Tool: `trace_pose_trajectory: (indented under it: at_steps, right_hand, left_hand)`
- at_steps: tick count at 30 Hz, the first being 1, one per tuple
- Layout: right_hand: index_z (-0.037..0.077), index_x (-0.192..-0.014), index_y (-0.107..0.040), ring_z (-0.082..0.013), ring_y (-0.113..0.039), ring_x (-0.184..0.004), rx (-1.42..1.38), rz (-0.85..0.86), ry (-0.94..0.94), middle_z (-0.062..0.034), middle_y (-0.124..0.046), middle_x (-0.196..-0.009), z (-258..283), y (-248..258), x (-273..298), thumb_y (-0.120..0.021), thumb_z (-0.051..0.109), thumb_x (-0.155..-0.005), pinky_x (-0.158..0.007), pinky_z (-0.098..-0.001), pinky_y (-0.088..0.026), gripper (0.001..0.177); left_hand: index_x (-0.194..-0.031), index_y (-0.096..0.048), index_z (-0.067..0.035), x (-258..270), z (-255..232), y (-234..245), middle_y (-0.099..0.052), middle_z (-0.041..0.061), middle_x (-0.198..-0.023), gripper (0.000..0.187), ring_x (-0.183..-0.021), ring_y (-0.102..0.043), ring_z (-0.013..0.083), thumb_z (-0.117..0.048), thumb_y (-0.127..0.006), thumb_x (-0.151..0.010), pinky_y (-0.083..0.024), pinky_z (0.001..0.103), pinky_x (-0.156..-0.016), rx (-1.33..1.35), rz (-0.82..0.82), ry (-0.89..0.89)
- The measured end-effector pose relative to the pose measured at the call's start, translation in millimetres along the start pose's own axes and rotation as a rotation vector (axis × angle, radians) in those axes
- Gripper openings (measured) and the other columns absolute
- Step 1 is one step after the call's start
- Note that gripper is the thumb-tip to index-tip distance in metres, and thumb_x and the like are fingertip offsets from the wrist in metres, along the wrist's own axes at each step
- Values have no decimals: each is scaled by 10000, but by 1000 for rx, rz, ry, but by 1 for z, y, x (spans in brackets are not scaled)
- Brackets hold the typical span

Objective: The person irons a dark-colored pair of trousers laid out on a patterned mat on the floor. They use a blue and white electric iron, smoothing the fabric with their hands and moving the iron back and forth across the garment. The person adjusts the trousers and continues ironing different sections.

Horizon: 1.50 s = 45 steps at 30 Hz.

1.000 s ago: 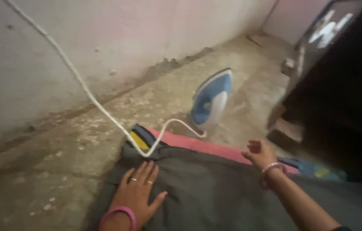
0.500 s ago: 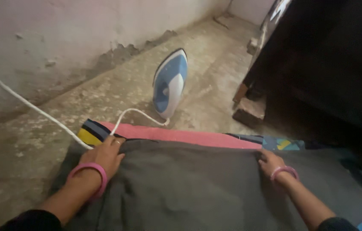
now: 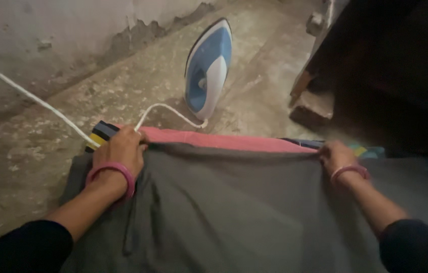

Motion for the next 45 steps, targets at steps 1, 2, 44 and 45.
trace_pose_trajectory:
  at_steps: [1,2,44,45]
  right_hand:
    - [82,-1045,-774,-365,-694,-1041,7,-28,8,-169,-722,-1136,4,3,-7,-735,79,-900,-944,-463,-534,150]
    - [76,-1066,-766,-364,-694,-1050,16,-56,15,-170,-725,-1137,7,9,-14,-740,85,-897,-947,-461,-538,171]
    - [212,-1419,-536,-312,-562,-1319,21,156,-521,-113,-575,-1428,-370,114,493,-756,250,-848,-1105,-394,-454,613]
    - [210,-1411,-538,-313,-560,-1317,14,122,-542,-117,-568,-1430,-384,109,509,-763,260,-849,-1098,-397,-452,607]
  left_hand:
    - [-1044,-718,-172,-4,-1,-1,-656,92,-1159,168,-1033,-668,361,-290,-653,-944,-542,487,-850,-10,-36,-12]
    - [-1035,-714,-149,-7,-3,-2,-654,107,-1158,174,-1032,-666,368,-287,-651,-950,-539,489,-849,-18,-70,-24]
    - [-1106,-785,-221,228,-328,-47,-750,62,-1131,242,-1082,-705,293,-236,-657,-901,-524,386,-998,128,967,-847]
    - [-1099,-784,-209,230,-332,-50,-757,66,-1105,245,-1059,-714,286,-266,-661,-894,-536,384,-972,155,973,-873]
Point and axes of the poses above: each hand's wrist, its own x-axis away from the middle knuckle, its own y-axis out of the back of the hand, z = x × y, the point moved 3 cm from there along -x, towards the middle knuckle
